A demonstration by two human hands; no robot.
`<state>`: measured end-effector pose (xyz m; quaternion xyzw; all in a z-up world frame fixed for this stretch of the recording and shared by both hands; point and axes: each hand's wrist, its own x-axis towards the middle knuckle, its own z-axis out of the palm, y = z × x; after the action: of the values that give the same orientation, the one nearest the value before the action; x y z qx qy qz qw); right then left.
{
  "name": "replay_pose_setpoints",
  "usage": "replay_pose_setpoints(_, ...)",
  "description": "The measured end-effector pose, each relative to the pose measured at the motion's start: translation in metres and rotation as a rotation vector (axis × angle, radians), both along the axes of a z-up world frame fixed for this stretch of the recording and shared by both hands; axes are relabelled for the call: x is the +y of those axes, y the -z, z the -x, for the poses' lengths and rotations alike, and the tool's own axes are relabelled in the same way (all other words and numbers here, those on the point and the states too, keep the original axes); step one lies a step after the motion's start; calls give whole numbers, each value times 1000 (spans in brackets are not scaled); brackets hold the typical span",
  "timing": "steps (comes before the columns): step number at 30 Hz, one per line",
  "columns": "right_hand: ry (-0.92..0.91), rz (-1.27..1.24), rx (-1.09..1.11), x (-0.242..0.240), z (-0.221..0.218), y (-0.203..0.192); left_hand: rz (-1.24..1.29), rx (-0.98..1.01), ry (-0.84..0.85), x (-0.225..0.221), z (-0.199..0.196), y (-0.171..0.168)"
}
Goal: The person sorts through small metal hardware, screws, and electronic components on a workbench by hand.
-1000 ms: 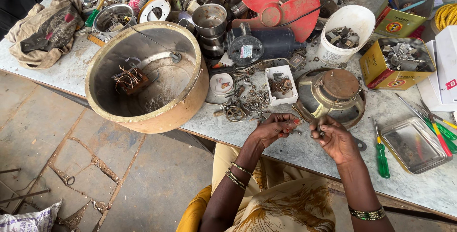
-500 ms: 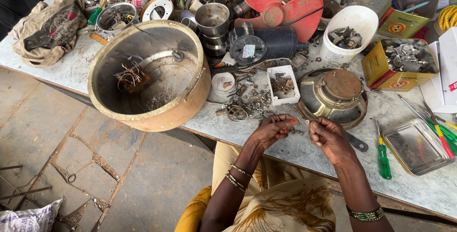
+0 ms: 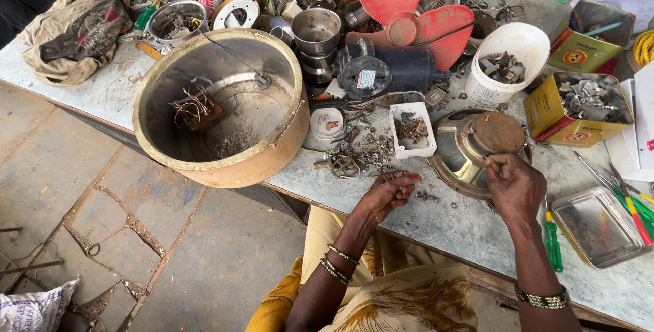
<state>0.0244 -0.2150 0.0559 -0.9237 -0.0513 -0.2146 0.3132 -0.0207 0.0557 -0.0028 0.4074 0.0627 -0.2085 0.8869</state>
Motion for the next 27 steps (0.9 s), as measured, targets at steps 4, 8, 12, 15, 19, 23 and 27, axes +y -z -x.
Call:
replay_pose_setpoints(4,0,-5,1,-3,0,-1,12,14,1,2,-1,7)
replay_pose_setpoints(8,17,118,-112,-1,-2,-7,0,-16,-10,-1,-5,10)
replay_pose_setpoints(12,7,44,-49,-4,-1,-8,-10,-49,-12,-1,-5,12)
replay_pose_setpoints(15,-102,-52,-30,15,-17,-1,-58,-26,-32,-2,-3,7)
replay_pose_setpoints(19,-281,-54,-22,64,-49,7,-99,8,-35,-6,1,0)
replay_pose_setpoints(23,-308,-144,151,84,-63,-5,-129,-67,-65,1,7,-7)
replay_pose_setpoints(27,-333,-307,-43,24,-55,-30,-182,-61,-110,12,12,-7)
